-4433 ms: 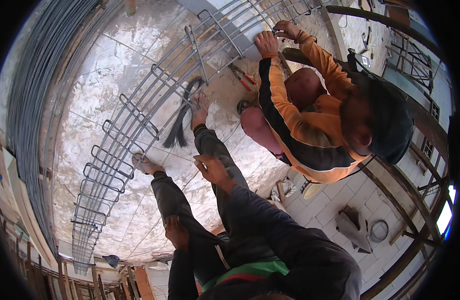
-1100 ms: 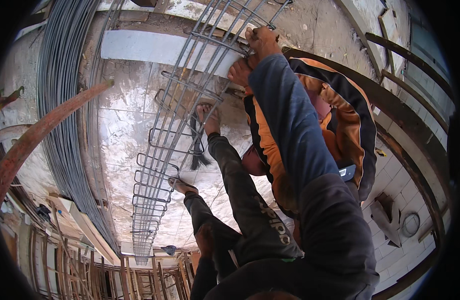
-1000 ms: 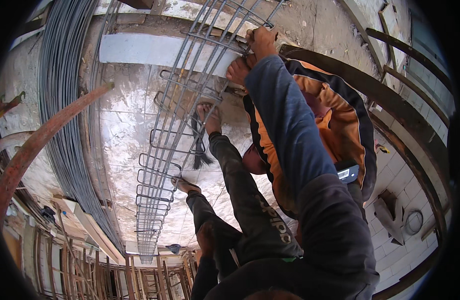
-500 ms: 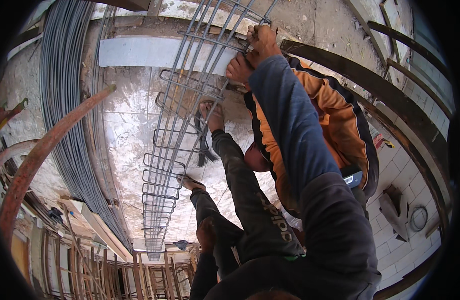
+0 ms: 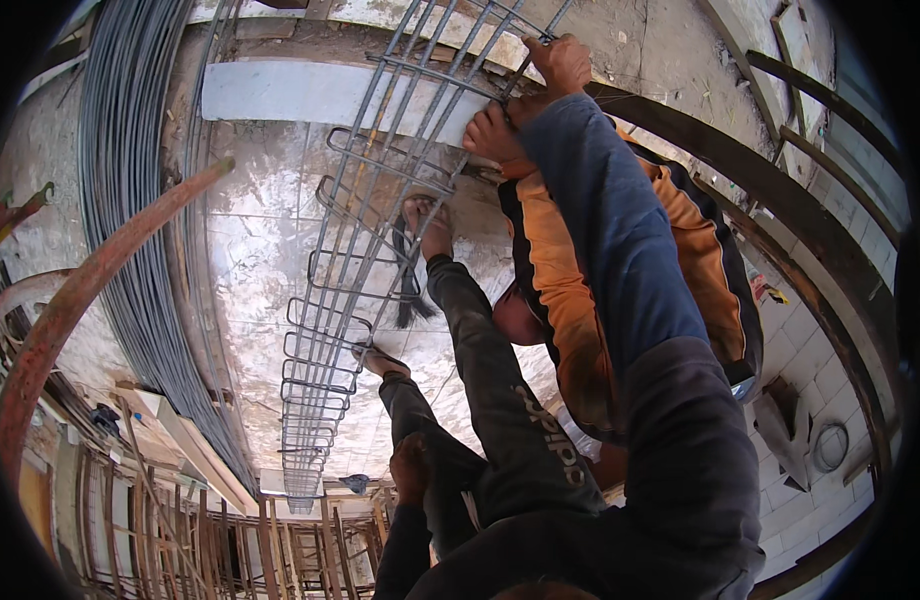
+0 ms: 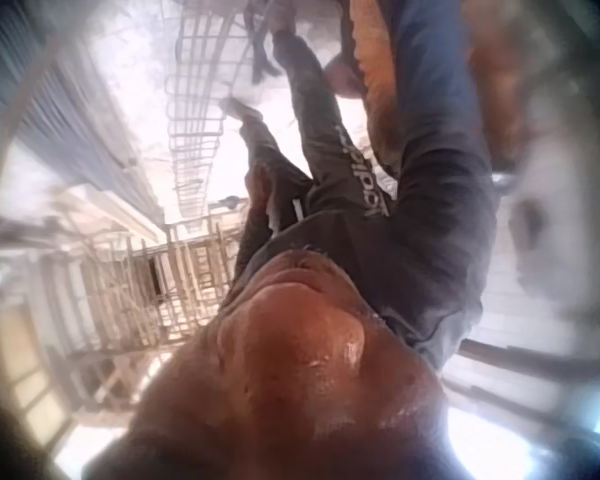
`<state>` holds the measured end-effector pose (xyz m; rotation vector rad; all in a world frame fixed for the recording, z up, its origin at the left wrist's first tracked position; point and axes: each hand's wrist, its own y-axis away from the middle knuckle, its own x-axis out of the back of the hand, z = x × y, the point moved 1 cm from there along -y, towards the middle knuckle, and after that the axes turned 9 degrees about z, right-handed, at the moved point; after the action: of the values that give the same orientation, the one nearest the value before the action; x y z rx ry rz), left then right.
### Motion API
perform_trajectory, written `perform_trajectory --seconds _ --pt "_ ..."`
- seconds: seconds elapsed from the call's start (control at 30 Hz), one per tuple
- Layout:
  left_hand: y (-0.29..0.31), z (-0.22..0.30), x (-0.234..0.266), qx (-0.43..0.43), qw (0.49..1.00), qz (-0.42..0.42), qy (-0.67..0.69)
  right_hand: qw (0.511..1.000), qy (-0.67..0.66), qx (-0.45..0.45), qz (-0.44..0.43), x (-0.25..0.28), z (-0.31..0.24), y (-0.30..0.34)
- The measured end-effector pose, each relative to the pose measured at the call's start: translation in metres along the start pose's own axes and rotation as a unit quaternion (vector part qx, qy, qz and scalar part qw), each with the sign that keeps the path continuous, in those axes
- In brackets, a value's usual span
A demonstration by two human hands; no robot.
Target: The person assembles a rebar cage by positioning metal bars and securing them with wire using pliers.
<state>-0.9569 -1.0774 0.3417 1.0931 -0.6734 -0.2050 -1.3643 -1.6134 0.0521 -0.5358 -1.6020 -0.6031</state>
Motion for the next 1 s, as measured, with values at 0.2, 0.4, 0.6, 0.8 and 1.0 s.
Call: perform_trajectory --seconds 0.2,0.4,0.6,0.8,1.0 --pt "-0.01 -0.005 -0.007 -0.007 1.0 -0.021 -0.015 0.999 -0.012 0.037 -0.014 -0.025 0.02 -0.023" --pt "-0.015 0.005 -0.005 0.002 0.998 -0.023 -0.059 0.997 -0.058 0.046 -0.001 -0.03 0.019 -0.021" --pt "-0.011 -0.009 -0.01 0.003 0.998 -0.018 -0.057 0.993 -0.021 0.066 -0.093 -0.027 0.02 -0.009" --pt "-0.015 0.009 -0.006 0.012 0.999 -0.015 -0.034 0.988 0.003 0.128 0.091 -0.039 0.015 -0.004" --pt "-0.022 0.002 -0.012 0.008 0.999 -0.032 -0.04 0.964 -0.061 0.153 0.206 -0.043 0.034 -0.012"
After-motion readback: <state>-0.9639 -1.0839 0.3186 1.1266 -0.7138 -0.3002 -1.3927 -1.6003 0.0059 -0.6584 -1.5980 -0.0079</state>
